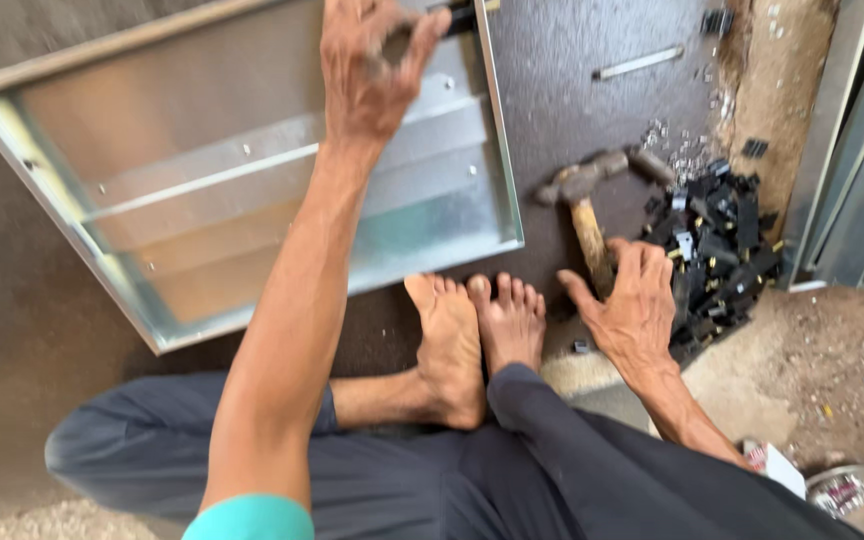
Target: The person sits on the floor and uses a hammer to attach metal hinges to a rectangular metal frame. They repeatedly pick up hinges and pins, position them on the frame, and strike them with a hammer to secure them in place.
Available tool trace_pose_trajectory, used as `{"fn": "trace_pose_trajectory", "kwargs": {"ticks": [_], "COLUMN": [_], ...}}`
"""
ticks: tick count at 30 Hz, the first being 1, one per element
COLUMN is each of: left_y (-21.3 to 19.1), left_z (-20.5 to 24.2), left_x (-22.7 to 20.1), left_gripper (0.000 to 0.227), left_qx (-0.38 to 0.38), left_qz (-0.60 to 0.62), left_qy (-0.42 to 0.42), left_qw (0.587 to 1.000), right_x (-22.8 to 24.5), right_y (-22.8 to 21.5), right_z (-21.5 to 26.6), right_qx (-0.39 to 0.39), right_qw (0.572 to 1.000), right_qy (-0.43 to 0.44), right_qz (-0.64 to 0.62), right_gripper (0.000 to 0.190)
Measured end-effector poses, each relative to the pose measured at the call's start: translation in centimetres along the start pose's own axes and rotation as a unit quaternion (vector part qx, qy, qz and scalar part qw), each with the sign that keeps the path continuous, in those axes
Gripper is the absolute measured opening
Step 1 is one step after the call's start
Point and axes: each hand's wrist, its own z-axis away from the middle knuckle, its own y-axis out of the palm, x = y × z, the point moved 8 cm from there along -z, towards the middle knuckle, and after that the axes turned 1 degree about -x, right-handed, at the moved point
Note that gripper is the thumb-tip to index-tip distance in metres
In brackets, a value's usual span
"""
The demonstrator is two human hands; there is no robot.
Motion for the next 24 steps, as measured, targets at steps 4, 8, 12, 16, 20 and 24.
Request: {"fn": "trace_pose_trajectory", "kwargs": {"ticks": [4, 8, 12, 16, 20, 24], "left_y": [0.3, 0.0, 1.3, 0.8, 1.4, 2.0], "left_z": [0.0, 0.5, 1.1, 1.0, 2.0, 0.9], "left_x": [0.6, 0.8, 2.8, 2.2, 2.5, 2.4], "left_gripper": [0.027, 0.029, 0.025, 0.022, 0.017, 0.017], "left_qx": [0.021, 0.01, 0.008, -0.014, 0.017, 0.014], "left_qz": [-0.001, 0.011, 0.014, 0.005, 0.007, -0.036], "left_qy": [-0.028, -0.009, -0.051, -0.021, -0.053, -0.051], "left_qw": [0.999, 1.0, 0.999, 1.0, 0.998, 0.998], "right_x": [-4.2, -5.4, -1.6, -1.7, -1.0, 0.8], "right_y": [0.3, -0.2, -1.9, 2.9, 3.8, 4.8], "right_z": [2.0, 0.2, -3.9, -8.1, -9.7, -11.5], "right_qx": [0.006, 0.093, 0.01, 0.07, 0.043, 0.051], "right_qw": [0.996, 0.94, 0.93, 0.932, 0.95, 0.96], "right_qy": [0.076, 0.154, -0.08, -0.006, -0.053, -0.081], "right_qz": [-0.054, -0.29, -0.36, -0.355, -0.305, -0.264], "right_gripper": [0.037, 0.035, 0.041, 0.046, 0.065, 0.059]}}
